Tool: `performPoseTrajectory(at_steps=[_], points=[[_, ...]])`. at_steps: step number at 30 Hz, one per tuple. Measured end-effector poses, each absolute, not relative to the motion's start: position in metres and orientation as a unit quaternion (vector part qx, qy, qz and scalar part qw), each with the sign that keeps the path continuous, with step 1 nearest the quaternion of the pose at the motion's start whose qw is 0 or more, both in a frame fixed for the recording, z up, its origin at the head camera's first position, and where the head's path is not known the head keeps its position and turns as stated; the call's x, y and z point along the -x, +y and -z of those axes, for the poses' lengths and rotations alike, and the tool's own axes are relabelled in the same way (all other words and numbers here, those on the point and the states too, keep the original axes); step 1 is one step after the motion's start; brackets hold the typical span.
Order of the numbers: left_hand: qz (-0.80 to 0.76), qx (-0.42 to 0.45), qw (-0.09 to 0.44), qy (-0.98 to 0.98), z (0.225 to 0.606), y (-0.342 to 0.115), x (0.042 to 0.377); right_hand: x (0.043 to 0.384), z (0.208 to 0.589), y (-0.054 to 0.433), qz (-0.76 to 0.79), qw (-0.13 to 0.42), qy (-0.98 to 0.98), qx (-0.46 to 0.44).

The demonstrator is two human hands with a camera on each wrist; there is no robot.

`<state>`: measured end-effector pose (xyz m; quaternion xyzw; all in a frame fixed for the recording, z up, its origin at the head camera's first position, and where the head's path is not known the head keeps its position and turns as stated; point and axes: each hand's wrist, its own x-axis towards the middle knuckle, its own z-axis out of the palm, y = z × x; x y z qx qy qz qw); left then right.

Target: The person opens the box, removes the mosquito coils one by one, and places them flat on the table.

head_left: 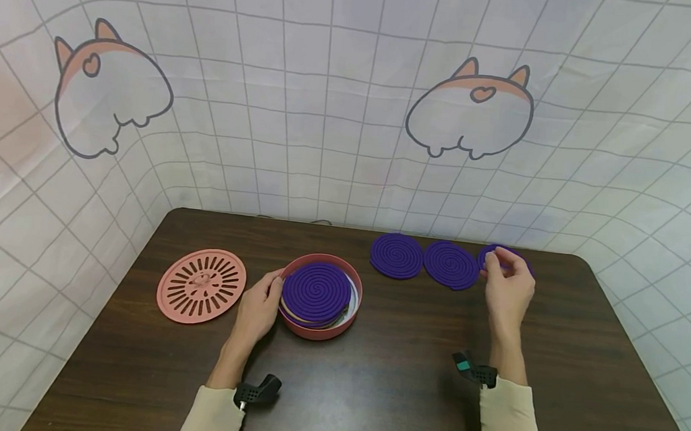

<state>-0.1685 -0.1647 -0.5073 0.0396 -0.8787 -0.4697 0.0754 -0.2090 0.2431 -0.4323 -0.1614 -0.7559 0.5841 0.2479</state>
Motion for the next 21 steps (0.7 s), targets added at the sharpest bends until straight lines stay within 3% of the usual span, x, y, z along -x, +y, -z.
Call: performPoseTrajectory(at_steps=[21], points=[[0.47,-0.044,0.078,-0.878,0.508,-0.163,0.169,0.206,0.432,0.229,-0.566,0.242,-0.776,0.138]])
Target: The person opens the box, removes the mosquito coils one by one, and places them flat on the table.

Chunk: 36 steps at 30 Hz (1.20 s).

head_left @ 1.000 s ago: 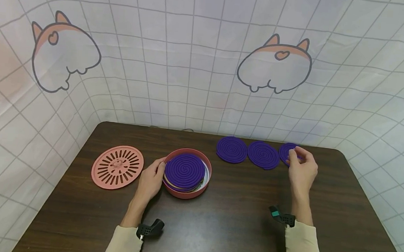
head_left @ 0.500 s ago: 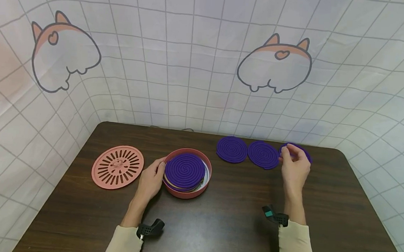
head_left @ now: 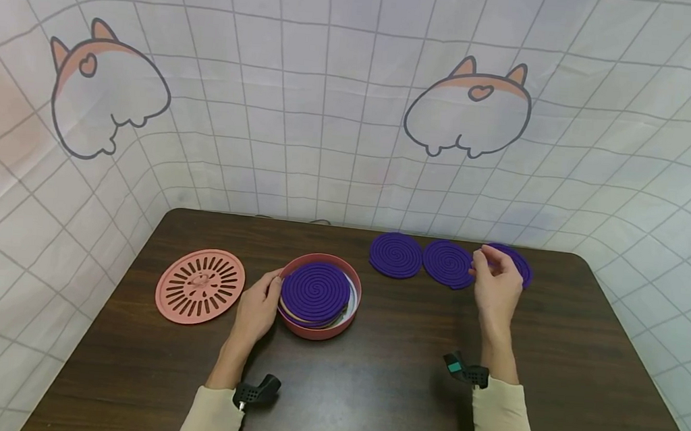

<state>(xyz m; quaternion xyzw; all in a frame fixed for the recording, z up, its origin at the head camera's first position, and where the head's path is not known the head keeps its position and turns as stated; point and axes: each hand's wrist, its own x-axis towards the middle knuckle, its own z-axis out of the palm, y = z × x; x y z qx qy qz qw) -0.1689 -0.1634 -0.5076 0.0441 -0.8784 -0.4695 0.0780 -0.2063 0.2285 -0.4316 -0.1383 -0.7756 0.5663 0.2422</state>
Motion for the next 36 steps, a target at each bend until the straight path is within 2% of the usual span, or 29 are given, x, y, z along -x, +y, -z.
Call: performPoseTrajectory(at_steps=[36], points=[[0.475,-0.044,0.071,-0.876,0.506,-0.164,0.168,0.208,0.433,0.216,-0.573,0.218,-0.784,0.101]])
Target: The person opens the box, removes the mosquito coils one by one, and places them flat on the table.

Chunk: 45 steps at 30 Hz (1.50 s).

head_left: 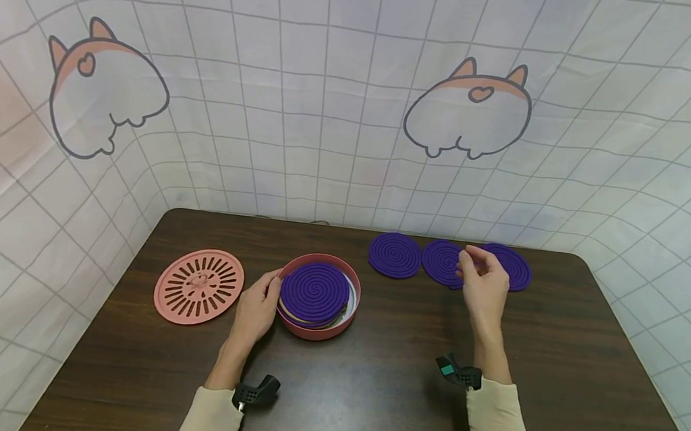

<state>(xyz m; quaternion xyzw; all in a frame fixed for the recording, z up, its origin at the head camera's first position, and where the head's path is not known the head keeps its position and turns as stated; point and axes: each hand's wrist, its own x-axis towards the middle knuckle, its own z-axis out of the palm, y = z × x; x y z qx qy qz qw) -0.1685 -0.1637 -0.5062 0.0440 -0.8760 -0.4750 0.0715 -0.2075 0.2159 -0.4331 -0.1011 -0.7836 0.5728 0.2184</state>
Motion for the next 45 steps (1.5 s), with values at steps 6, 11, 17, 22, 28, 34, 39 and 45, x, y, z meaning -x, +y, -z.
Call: performPoseTrajectory(at_steps=[6,11,17,22,28,34,39,45], points=[[0.473,-0.047,0.07,-0.877,0.506,-0.163,0.169,0.207,0.434,0.216,-0.566,0.209,-0.791,0.104],[0.472,-0.049,0.072,-0.877,0.506,-0.163,0.169,0.207,0.434,0.215,-0.565,0.195,-0.795,0.096],[0.474,-0.046,0.077,-0.876,0.506,-0.163,0.169,0.207,0.434,0.215,-0.557,0.191,-0.803,0.093],[0.471,-0.045,0.079,-0.877,0.507,-0.163,0.17,0.208,0.435,0.214,-0.55,0.187,-0.809,0.096],[0.472,-0.043,0.078,-0.877,0.507,-0.164,0.17,0.209,0.436,0.21,-0.539,0.178,-0.818,0.094],[0.473,-0.042,0.077,-0.877,0.506,-0.164,0.169,0.209,0.439,0.2,-0.548,0.175,-0.815,0.076],[0.474,-0.042,0.078,-0.876,0.506,-0.164,0.17,0.209,0.441,0.191,-0.549,0.166,-0.817,0.059],[0.473,-0.043,0.076,-0.877,0.506,-0.164,0.169,0.207,0.441,0.183,-0.536,0.159,-0.828,0.044]])
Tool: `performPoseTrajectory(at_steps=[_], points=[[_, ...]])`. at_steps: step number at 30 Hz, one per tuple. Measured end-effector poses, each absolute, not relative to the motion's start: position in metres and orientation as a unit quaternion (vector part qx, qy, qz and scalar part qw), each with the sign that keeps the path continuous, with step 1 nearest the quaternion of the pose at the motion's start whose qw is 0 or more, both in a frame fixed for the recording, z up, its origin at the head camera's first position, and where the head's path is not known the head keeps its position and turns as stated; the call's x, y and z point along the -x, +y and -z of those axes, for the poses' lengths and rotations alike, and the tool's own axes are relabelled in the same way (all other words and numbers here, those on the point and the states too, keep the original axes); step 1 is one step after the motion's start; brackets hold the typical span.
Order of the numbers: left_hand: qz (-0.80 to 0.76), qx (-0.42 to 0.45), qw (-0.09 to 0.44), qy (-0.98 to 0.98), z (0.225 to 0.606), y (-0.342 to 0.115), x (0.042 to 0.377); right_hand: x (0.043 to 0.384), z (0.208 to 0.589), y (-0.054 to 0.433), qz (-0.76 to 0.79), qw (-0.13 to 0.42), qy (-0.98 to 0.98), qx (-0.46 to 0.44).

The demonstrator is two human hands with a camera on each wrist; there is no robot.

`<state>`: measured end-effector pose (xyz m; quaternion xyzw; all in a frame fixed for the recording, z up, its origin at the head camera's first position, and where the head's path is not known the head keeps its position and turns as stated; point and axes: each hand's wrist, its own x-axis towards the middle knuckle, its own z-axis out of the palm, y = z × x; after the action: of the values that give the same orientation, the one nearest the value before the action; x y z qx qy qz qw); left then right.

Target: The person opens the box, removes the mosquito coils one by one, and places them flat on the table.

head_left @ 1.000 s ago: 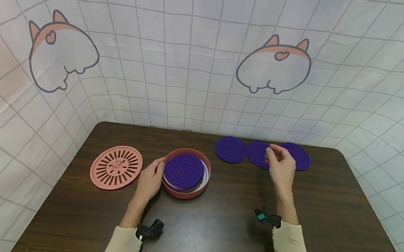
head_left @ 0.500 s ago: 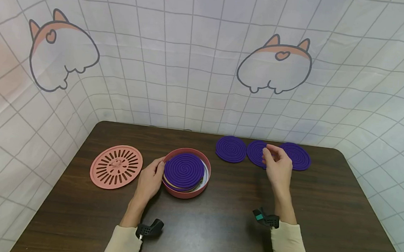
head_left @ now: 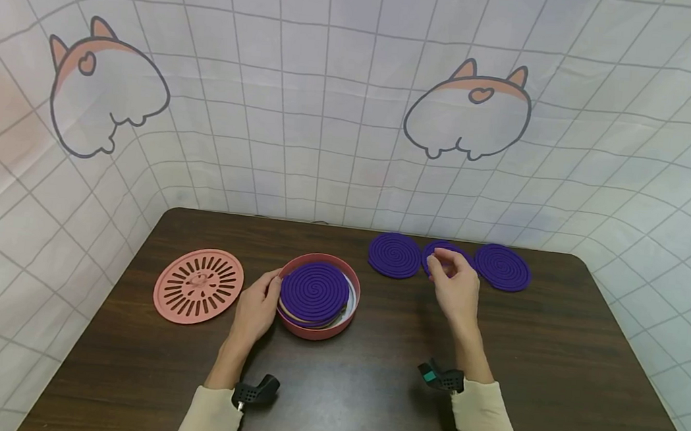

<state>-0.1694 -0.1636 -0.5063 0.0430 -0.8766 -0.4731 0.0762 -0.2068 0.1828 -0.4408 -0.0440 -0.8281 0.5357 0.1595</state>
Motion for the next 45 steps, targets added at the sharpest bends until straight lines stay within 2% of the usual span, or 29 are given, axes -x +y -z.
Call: performPoseTrajectory(at_steps=[14,27,35,45], points=[[0.475,-0.04,0.079,-0.876,0.505,-0.164,0.17,0.2,0.436,0.156,-0.525,0.135,-0.84,-0.006],[0.471,-0.042,0.093,-0.876,0.505,-0.162,0.169,0.193,0.438,0.127,-0.52,0.135,-0.842,-0.043],[0.474,-0.043,0.077,-0.876,0.504,-0.162,0.169,0.19,0.442,0.114,-0.515,0.129,-0.845,-0.062],[0.476,-0.05,0.083,-0.874,0.505,-0.161,0.169,0.189,0.449,0.097,-0.498,0.115,-0.856,-0.08]])
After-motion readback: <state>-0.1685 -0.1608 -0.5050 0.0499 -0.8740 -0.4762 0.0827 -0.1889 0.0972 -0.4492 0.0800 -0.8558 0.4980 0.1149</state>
